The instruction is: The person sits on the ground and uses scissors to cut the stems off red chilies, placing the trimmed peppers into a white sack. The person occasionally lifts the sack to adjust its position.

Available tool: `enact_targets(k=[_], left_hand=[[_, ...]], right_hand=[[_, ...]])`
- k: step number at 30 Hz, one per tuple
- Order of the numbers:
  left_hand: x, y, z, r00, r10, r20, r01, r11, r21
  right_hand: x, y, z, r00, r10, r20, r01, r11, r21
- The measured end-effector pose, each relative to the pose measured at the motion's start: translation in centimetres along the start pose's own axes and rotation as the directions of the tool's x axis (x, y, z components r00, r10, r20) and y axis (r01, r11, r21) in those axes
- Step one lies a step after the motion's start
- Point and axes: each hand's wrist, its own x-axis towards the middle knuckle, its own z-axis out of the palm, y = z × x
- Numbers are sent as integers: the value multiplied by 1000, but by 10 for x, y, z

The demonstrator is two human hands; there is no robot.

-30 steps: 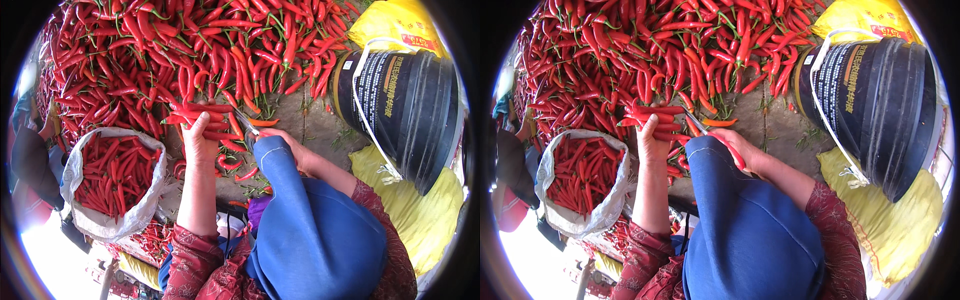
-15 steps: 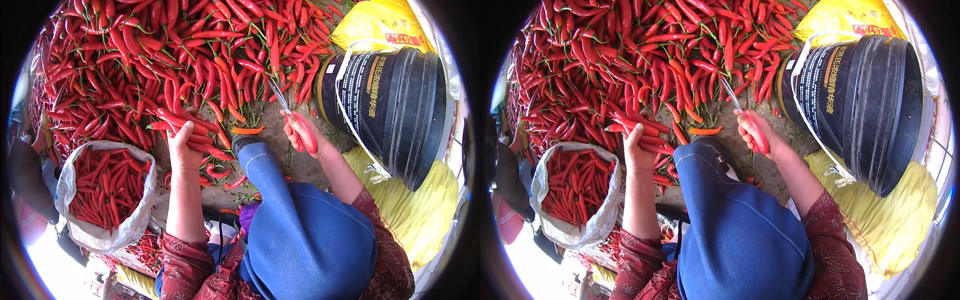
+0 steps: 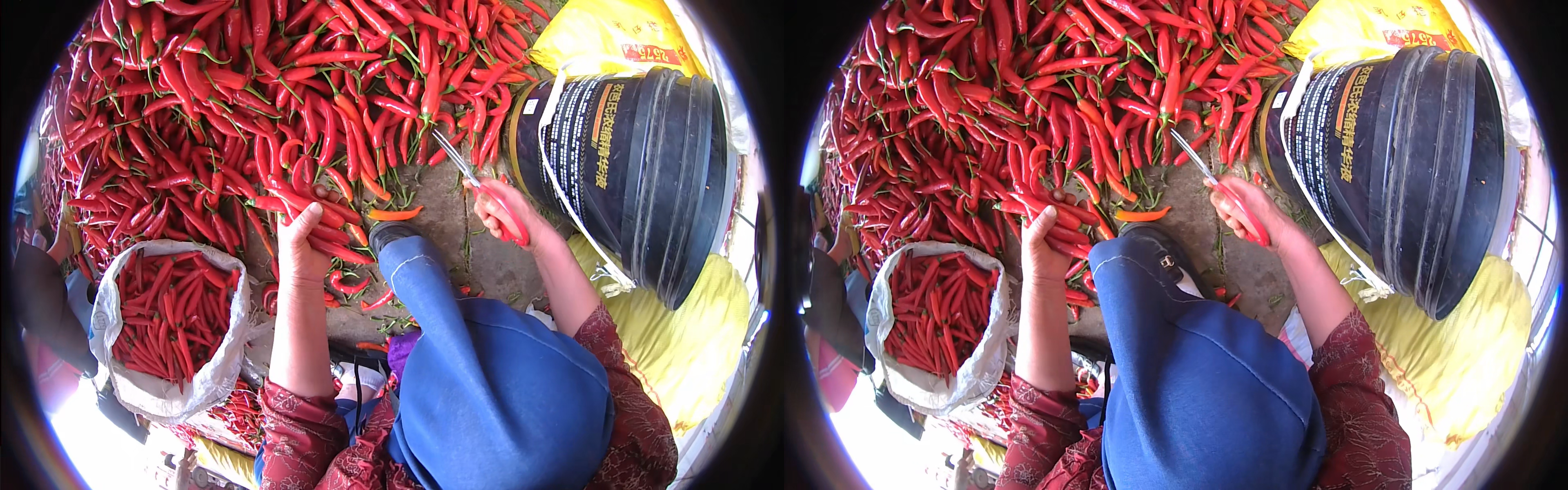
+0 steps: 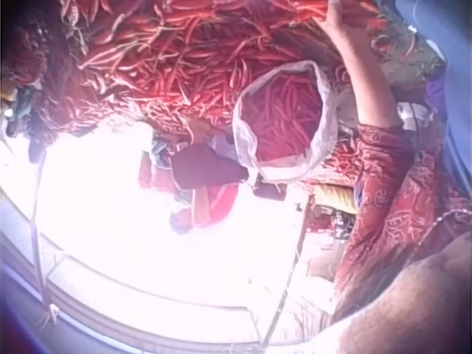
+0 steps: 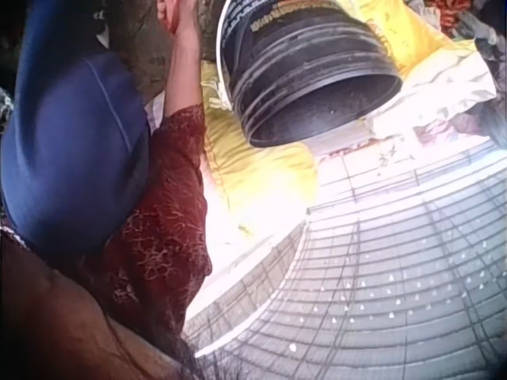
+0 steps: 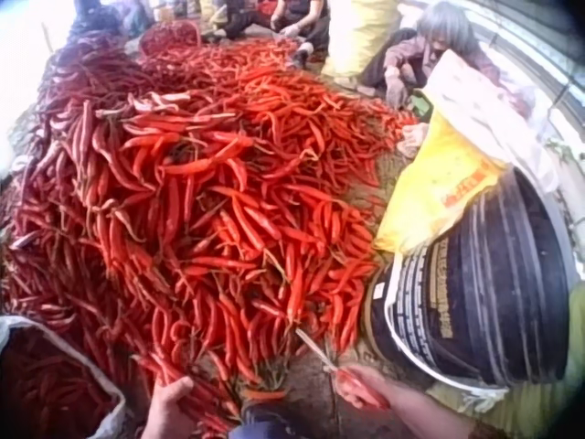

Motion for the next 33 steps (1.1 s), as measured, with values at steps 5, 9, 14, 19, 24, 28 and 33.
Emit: enact_targets(k=[5,9,14,19,24,28,33], left_hand=[[0,-2,-2,999,8,32,-9,1000,12],[1,-3,-9,999,13,30,-13,1000,-5],[1,-2,-9,1000,-3,19,3,1000,1],[2,-4,-9,1000,-20,7,20,1000,12],[2,-7,-8,1000,-13,-22,13,1000,0],[3,-7,-14,1000,-18,21,18,1000,4],[3,-7,-11,1000,-21,19,20,1000,10]], right_hand=[[30,-9,-5,998,-16,59,16,1000,2],[23,-12,-2,1000,-2,26,4,998,-58],[8,-9,-2,998,54,31,-53,998,-28],[24,-8,-5,999,4,47,-4,1000,-2],[44,-22,0,999,-20,43,20,1000,-4],[45,-29,9,1000,-20,-3,20,1000,22],[42,-20,10,998,-60,30,61,998,-36]])
